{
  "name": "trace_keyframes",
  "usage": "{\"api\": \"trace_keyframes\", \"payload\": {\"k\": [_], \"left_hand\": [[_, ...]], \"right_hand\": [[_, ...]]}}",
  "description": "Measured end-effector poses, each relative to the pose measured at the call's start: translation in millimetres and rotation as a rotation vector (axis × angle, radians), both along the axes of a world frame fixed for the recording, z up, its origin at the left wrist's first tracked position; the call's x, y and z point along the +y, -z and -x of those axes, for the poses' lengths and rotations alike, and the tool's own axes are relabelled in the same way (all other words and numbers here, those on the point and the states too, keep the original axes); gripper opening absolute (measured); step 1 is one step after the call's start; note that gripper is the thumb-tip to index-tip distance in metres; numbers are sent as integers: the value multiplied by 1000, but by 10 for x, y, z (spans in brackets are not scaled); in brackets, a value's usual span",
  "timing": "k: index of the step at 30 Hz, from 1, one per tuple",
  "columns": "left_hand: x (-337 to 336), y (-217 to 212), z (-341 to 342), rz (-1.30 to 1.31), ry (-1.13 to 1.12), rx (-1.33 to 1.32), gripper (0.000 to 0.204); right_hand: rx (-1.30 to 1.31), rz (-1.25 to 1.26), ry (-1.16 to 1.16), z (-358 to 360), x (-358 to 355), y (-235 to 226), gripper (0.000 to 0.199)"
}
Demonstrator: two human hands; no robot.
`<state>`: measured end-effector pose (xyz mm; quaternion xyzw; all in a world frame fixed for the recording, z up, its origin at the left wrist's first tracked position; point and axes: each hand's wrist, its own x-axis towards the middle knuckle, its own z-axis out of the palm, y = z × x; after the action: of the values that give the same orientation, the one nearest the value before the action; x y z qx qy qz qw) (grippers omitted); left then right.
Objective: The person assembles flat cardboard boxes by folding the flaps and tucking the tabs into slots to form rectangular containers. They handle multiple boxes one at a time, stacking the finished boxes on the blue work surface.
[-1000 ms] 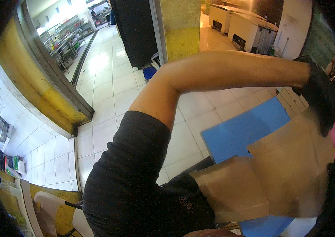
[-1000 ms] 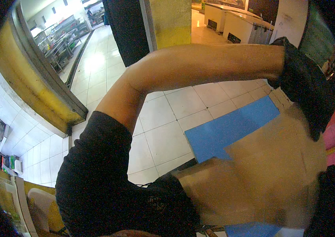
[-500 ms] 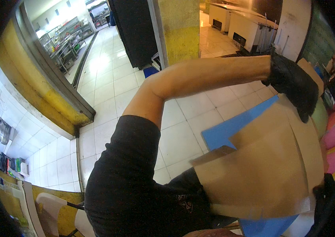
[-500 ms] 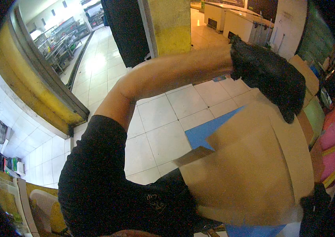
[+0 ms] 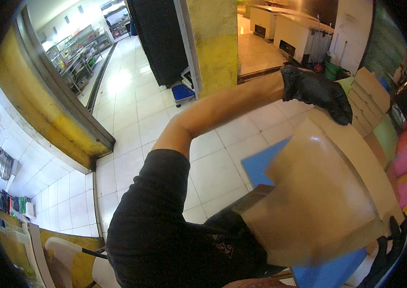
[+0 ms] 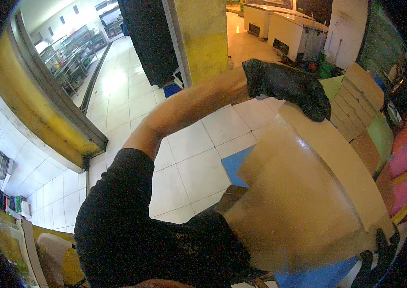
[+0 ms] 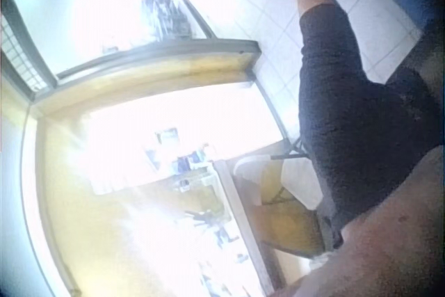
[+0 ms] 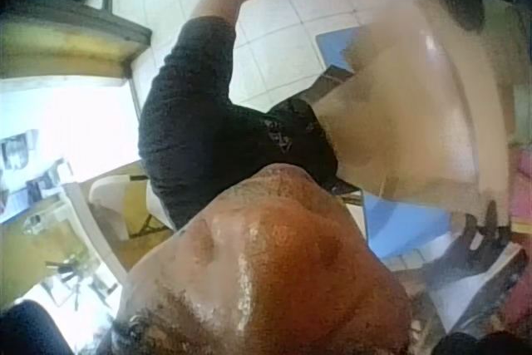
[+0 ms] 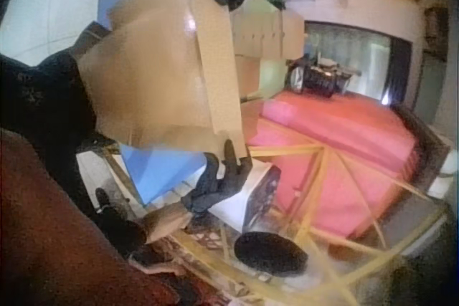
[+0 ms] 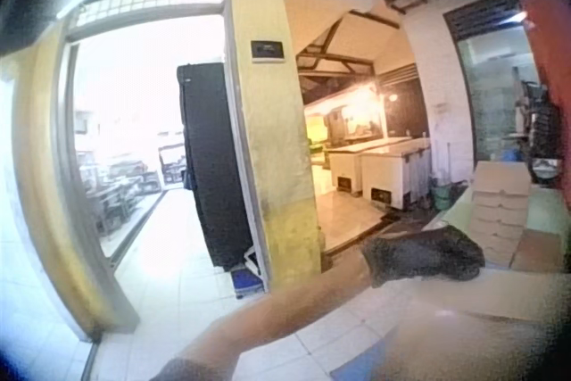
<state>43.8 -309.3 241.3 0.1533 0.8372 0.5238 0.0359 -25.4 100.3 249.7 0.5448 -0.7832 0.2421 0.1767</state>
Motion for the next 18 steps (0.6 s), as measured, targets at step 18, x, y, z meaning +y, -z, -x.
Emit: {"api": "trace_keyframes", "payload": {"k": [18], "left_hand": [[180, 178, -118, -203, 125, 142, 40]], "right_hand": [[155, 424, 176, 1234, 475, 747, 31]]}}
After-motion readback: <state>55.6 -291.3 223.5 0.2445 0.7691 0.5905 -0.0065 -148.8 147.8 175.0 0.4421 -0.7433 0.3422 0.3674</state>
